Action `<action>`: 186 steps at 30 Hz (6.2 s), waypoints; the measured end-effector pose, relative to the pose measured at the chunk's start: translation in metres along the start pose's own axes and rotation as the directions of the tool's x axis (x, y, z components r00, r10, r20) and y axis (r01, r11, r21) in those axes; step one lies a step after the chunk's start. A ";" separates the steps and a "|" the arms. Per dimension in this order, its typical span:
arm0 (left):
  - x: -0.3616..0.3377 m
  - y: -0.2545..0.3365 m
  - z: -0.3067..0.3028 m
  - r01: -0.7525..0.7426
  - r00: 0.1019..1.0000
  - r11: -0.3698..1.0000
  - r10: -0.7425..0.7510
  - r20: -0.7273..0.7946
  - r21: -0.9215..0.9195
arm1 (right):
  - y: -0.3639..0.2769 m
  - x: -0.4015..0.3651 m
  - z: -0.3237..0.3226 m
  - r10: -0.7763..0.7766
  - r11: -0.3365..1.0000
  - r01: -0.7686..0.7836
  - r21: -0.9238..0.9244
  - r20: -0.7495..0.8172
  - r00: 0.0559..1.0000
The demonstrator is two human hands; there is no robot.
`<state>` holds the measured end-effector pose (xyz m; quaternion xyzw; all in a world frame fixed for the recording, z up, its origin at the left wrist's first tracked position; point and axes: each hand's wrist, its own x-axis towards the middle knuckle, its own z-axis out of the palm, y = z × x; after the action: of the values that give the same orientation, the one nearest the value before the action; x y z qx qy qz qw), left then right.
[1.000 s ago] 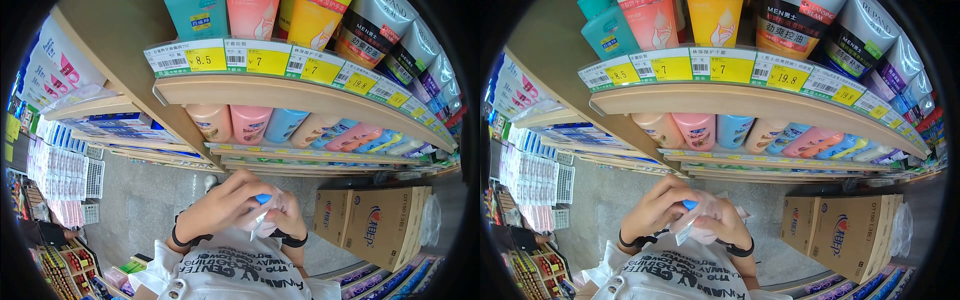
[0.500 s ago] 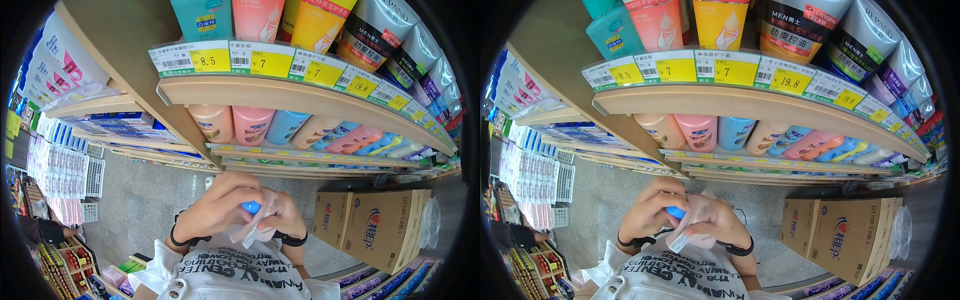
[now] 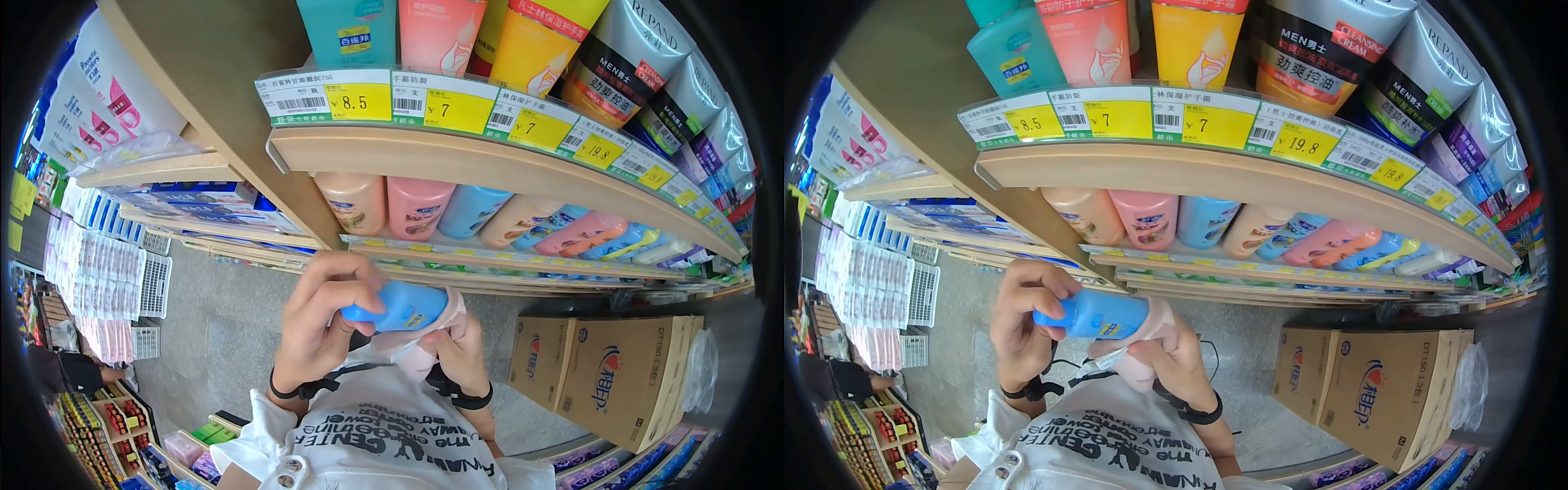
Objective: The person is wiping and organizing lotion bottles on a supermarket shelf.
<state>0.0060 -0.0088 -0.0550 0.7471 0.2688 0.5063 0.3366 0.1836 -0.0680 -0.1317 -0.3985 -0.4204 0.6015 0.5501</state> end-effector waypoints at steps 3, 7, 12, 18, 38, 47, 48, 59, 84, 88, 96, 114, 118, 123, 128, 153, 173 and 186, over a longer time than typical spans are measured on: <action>-0.002 -0.002 0.005 -0.003 1.000 0.999 0.002 -0.011 -0.046 | 0.008 -0.002 -0.004 -0.057 0.989 0.054 -0.140 -0.018 0.998; -0.005 -0.006 0.002 0.038 0.999 0.998 -0.039 -0.002 -0.042 | 0.005 -0.004 -0.009 0.006 0.933 -0.011 -0.359 -0.016 1.000; -0.002 -0.006 -0.002 -0.050 0.979 0.998 0.043 0.198 0.032 | -0.006 0.002 -0.004 -0.033 0.885 0.019 -0.466 -0.021 0.999; 0.000 -0.001 -0.008 -0.014 0.982 1.000 0.015 0.189 -0.006 | -0.002 0.000 -0.010 -0.060 0.845 0.041 -0.533 -0.018 0.998; 0.007 -0.010 -0.034 0.007 0.981 0.978 0.033 0.189 -0.207 | -0.034 0.038 0.044 -0.336 0.595 0.401 -0.696 0.238 0.911; 0.033 -0.005 -0.041 -0.067 0.974 0.951 0.128 0.187 -0.301 | -0.044 0.055 0.054 -0.451 0.534 0.378 -0.756 0.124 0.884; 0.033 -0.006 -0.041 -0.094 0.975 0.948 0.148 0.163 -0.303 | -0.044 0.055 0.056 -0.462 0.555 0.380 -0.740 0.105 0.881; 0.021 -0.029 -0.036 -0.033 0.957 0.967 0.104 0.272 -0.253 | -0.067 0.057 0.075 -0.525 0.771 0.480 -0.419 0.007 0.851; 0.053 0.025 -0.066 -0.258 0.894 0.895 0.364 -0.261 0.365 | -0.148 0.076 0.098 -0.672 0.450 0.802 -0.392 0.443 0.593; 0.073 0.032 -0.067 -0.254 0.835 0.819 0.454 -0.311 0.514 | -0.183 0.081 0.112 -0.695 0.302 0.806 -0.509 0.462 0.551; 0.107 0.031 -0.054 -0.259 0.630 0.797 0.567 -0.531 0.545 | -0.236 0.094 0.125 -0.657 -0.060 0.778 -0.625 0.612 0.440; 0.093 0.023 -0.038 0.021 0.789 0.832 0.326 -0.520 0.554 | -0.225 0.133 0.133 -0.760 -0.169 0.710 -0.684 0.549 0.347; 0.094 0.019 -0.041 0.010 0.784 0.782 0.381 -0.490 0.624 | -0.225 0.139 0.130 -0.751 -0.204 0.677 -0.707 0.556 0.355; 0.094 0.018 -0.034 0.039 0.798 0.782 0.351 -0.490 0.622 | -0.225 0.143 0.133 -0.744 -0.180 0.651 -0.737 0.535 0.400; 0.091 0.015 -0.026 0.126 0.835 0.805 0.230 -0.500 0.580 | -0.219 0.156 0.129 -0.712 -0.242 0.609 -0.755 0.565 0.417; 0.093 0.024 -0.021 0.196 0.848 0.812 0.141 -0.512 0.549 | -0.246 0.134 0.112 -0.658 -0.619 0.230 -0.751 0.656 0.370; 0.091 0.022 -0.019 0.211 0.869 0.826 0.086 -0.487 0.522 | -0.238 0.140 0.110 -0.580 -0.549 0.371 -0.749 0.661 0.476; 0.101 0.023 -0.017 0.191 0.844 0.829 0.135 -0.520 0.525 | -0.245 0.134 0.117 -0.556 -0.545 0.349 -0.762 0.640 0.530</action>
<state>0.0266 0.0554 0.0254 0.6362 0.4990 0.5881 0.0225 0.1429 0.0674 0.1356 -0.4338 -0.7938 -0.3179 0.2839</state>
